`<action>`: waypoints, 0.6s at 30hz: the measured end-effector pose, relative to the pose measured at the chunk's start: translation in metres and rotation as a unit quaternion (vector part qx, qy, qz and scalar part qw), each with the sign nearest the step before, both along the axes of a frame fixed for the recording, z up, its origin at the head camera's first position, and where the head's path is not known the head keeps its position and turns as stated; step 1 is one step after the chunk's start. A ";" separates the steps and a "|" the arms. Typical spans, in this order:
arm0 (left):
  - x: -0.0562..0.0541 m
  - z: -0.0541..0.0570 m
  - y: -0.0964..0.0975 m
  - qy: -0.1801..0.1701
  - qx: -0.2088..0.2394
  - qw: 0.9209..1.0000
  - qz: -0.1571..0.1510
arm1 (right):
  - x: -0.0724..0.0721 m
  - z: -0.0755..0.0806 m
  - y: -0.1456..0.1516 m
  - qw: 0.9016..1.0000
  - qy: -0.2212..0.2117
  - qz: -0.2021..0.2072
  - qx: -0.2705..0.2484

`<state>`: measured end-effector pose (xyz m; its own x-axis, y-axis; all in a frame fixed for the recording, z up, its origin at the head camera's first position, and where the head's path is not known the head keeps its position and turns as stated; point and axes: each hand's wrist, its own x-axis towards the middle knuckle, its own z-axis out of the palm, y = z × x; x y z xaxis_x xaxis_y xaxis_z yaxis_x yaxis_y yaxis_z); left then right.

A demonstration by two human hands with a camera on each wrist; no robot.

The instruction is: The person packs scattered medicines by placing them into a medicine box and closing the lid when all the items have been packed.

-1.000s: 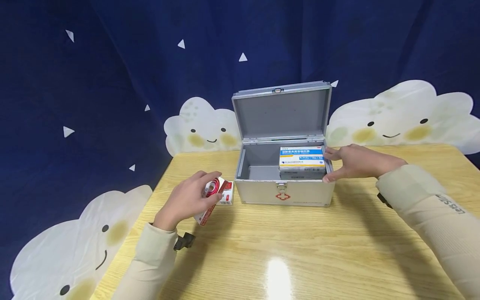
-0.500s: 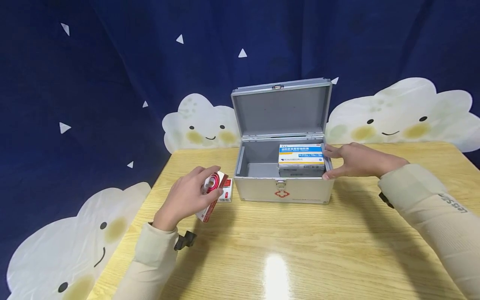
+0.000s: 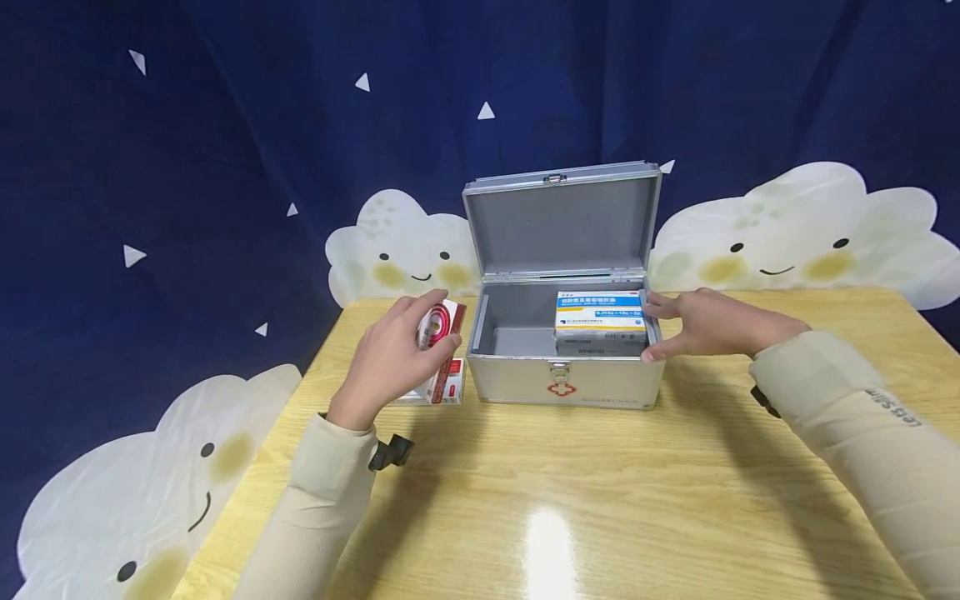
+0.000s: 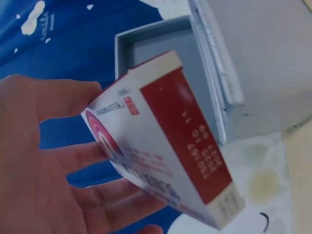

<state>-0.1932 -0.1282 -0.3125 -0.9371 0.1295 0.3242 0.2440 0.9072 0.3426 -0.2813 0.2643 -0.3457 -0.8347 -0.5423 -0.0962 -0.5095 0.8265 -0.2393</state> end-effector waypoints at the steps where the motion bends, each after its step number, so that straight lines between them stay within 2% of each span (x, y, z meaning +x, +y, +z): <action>1: -0.002 0.002 0.003 -0.001 0.003 1.000 0.002 | 0.000 -0.001 0.000 1.000 -0.001 -0.001 -0.001; 8: -0.012 0.012 0.017 -0.014 0.010 1.000 -0.003 | 0.001 -0.003 0.001 1.000 0.001 -0.005 -0.006; 18: -0.015 0.017 0.018 -0.020 0.009 1.000 -0.008 | -0.002 -0.007 0.004 1.000 0.002 -0.009 -0.011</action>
<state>-0.2082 -0.1100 -0.2958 -0.9470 0.1383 0.2899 0.2439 0.8970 0.3687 -0.2829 0.2683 -0.3527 -0.8443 -0.5297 -0.0808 -0.4960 0.8297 -0.2560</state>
